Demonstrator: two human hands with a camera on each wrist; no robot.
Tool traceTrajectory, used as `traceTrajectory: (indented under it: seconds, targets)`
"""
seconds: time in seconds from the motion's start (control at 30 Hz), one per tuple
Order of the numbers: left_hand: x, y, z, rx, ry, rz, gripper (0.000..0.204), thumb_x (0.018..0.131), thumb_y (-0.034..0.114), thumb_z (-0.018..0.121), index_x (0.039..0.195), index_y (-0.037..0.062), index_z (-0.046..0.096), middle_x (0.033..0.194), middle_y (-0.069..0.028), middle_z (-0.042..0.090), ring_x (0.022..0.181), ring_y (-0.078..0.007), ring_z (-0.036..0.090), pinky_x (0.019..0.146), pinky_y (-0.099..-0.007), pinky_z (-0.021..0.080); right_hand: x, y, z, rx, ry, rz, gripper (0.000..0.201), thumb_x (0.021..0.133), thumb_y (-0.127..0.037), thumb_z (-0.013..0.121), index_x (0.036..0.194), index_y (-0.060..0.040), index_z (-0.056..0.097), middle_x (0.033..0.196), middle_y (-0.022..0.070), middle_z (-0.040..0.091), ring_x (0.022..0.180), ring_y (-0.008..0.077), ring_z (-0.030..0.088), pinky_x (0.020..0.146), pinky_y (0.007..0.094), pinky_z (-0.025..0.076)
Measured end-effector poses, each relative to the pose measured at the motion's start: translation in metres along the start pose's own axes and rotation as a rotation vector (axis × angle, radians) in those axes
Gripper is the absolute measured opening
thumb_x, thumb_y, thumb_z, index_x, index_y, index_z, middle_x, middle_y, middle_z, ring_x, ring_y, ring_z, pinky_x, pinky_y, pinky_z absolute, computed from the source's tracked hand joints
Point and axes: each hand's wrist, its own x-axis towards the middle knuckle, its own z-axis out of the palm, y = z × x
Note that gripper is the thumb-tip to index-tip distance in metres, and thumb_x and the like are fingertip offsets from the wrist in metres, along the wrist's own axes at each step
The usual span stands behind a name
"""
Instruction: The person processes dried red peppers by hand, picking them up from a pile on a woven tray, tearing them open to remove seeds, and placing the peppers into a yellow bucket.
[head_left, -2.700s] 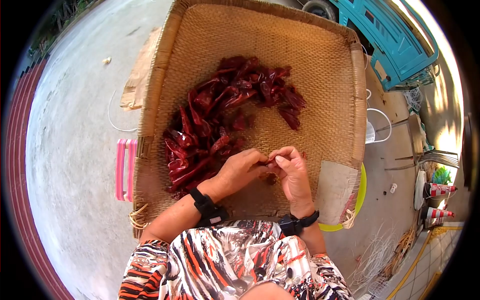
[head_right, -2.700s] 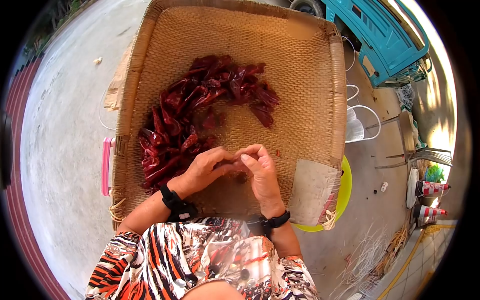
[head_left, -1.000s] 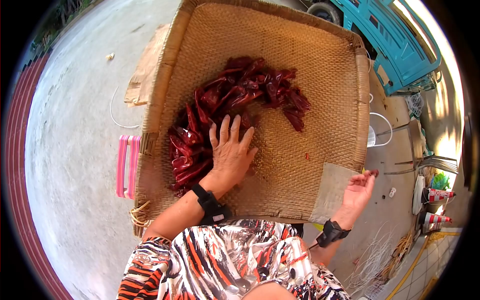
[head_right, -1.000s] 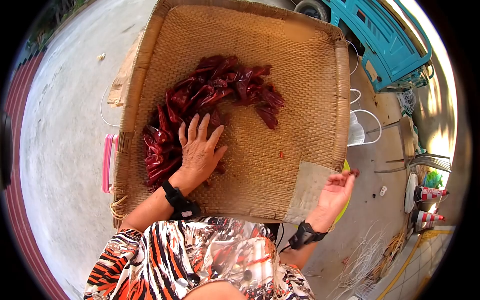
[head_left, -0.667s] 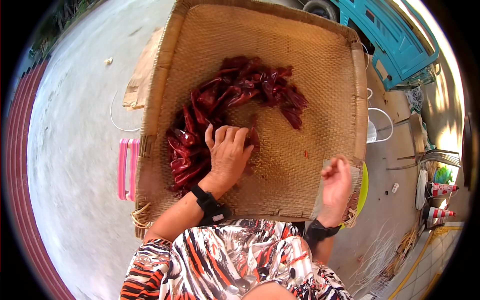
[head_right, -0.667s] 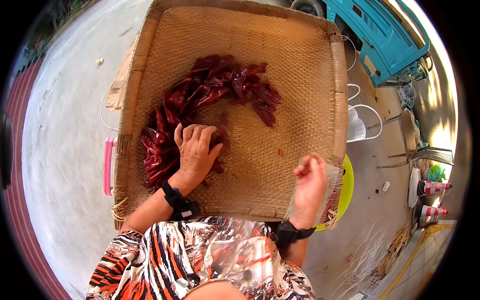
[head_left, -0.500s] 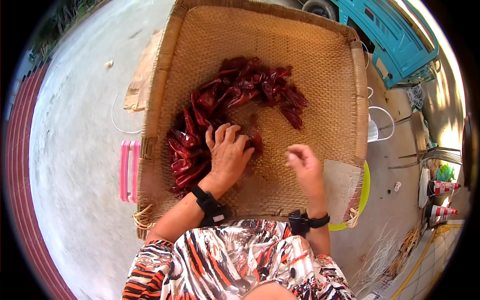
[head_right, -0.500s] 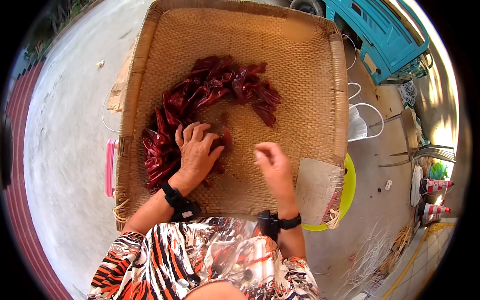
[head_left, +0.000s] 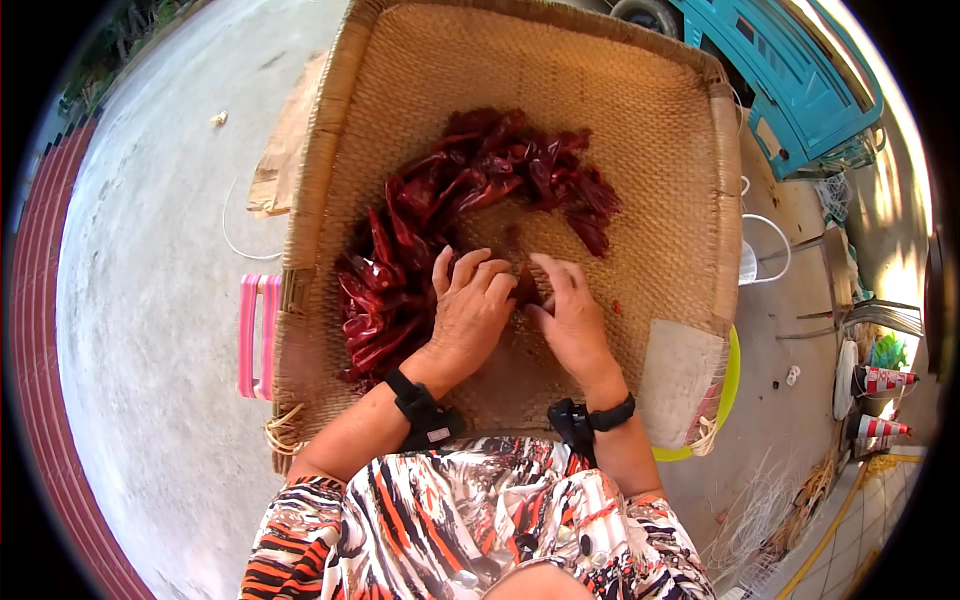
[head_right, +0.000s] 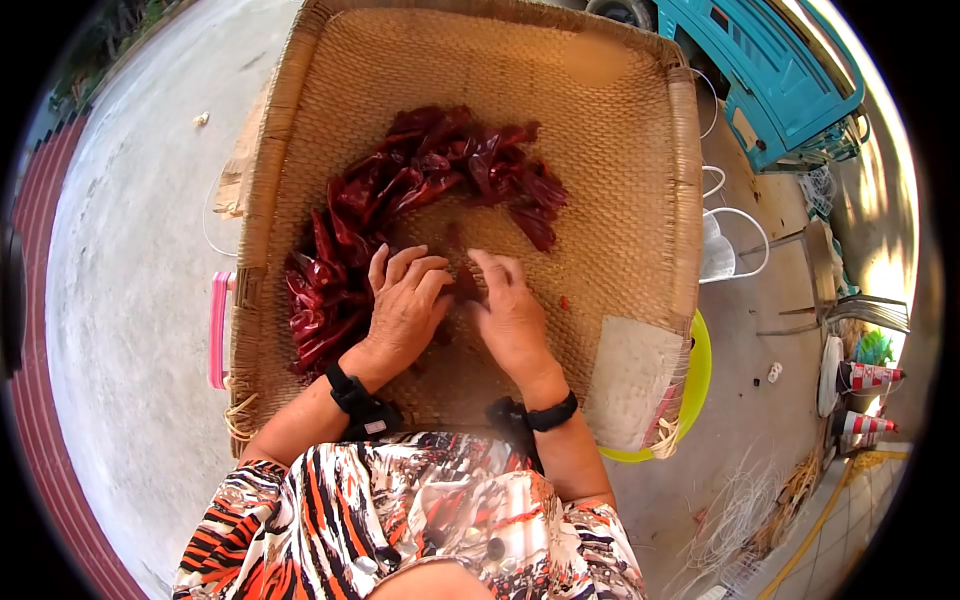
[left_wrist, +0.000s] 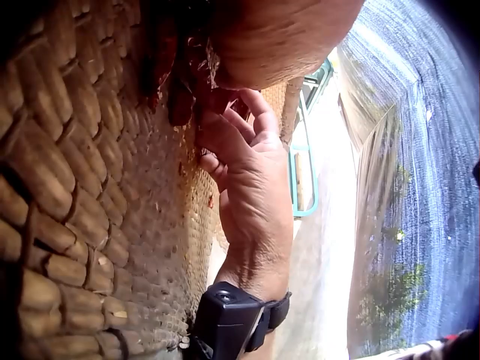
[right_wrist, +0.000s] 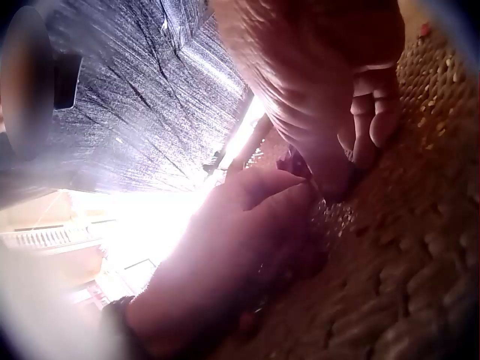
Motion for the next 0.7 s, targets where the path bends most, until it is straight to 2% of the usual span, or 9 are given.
traceTrajectory:
  seconds: [0.1,0.13,0.23,0.33,0.43,0.47,0.7]
  targets:
    - [0.0,0.003,-0.001,-0.022,0.023,-0.003,0.037,0.071,0.011,0.075,0.106,0.014,0.063,0.119,-0.0029,0.057,0.124,-0.0272,0.044,0.111,-0.0522,0.021,0.001,0.006,0.001,-0.139,-0.007,-0.119,0.043,0.076,0.004,0.07,0.116,-0.0073,0.059,0.12,0.011,0.051,0.086,0.0221,0.063,0.078,0.0316,0.052]
    - [0.002,0.005,-0.004,-0.044,0.027,-0.017,0.038,0.071,0.011,0.074,0.107,0.0141,0.062,0.118,-0.0029,0.057,0.124,-0.0273,0.045,0.111,-0.0522,0.02,0.002,0.011,0.003,-0.113,0.009,-0.124,0.04,0.076,0.005,0.068,0.114,-0.0058,0.059,0.115,0.0102,0.053,0.093,0.0221,0.063,0.078,0.0302,0.052]
    - [0.003,0.009,-0.01,-0.157,0.054,-0.063,0.039,0.073,0.017,0.076,0.109,0.0143,0.062,0.119,-0.0026,0.058,0.124,-0.0273,0.044,0.111,-0.0523,0.02,0.002,0.025,0.005,0.117,-0.03,-0.043,0.03,0.084,-0.002,0.067,0.112,-0.0062,0.059,0.109,0.0072,0.06,0.091,0.0186,0.063,0.077,0.0324,0.052]
    - [0.005,0.009,-0.012,-0.196,0.074,-0.072,0.033,0.075,0.021,0.076,0.105,0.0133,0.063,0.115,-0.0015,0.06,0.122,-0.0264,0.046,0.111,-0.0518,0.02,0.002,0.026,0.0,0.561,-0.04,0.136,0.019,0.089,-0.004,0.065,0.108,-0.0039,0.06,0.102,0.0018,0.064,0.09,0.0094,0.06,0.077,0.027,0.05]
    - [0.002,0.004,-0.008,-0.199,0.039,0.05,0.026,0.079,0.022,0.075,0.1,0.0122,0.064,0.109,0.0003,0.062,0.117,-0.0242,0.05,0.11,-0.0512,0.02,-0.003,0.006,-0.004,0.93,-0.075,0.198,0.012,0.093,-0.006,0.063,0.104,-0.0031,0.062,0.101,-0.0016,0.063,0.089,0.0053,0.057,0.079,0.0237,0.048]
    - [0.003,0.005,-0.008,-0.234,0.056,0.048,0.017,0.081,0.018,0.072,0.095,0.0123,0.064,0.102,0.0021,0.064,0.112,-0.022,0.054,0.11,-0.0506,0.021,-0.004,0.003,-0.006,0.929,-0.082,0.209,0.012,0.093,-0.006,0.063,0.105,-0.003,0.062,0.101,-0.0014,0.063,0.088,0.0055,0.057,0.08,0.0231,0.048]
    - [0.004,0.006,-0.01,-0.272,0.031,0.064,0.014,0.081,0.015,0.071,0.092,0.0139,0.063,0.099,0.0033,0.064,0.109,-0.0203,0.055,0.11,-0.0505,0.021,-0.013,0.014,-0.005,0.787,-0.138,0.235,0.015,0.093,-0.008,0.063,0.107,-0.0036,0.061,0.099,-0.0007,0.064,0.088,0.0065,0.058,0.08,0.0226,0.048]
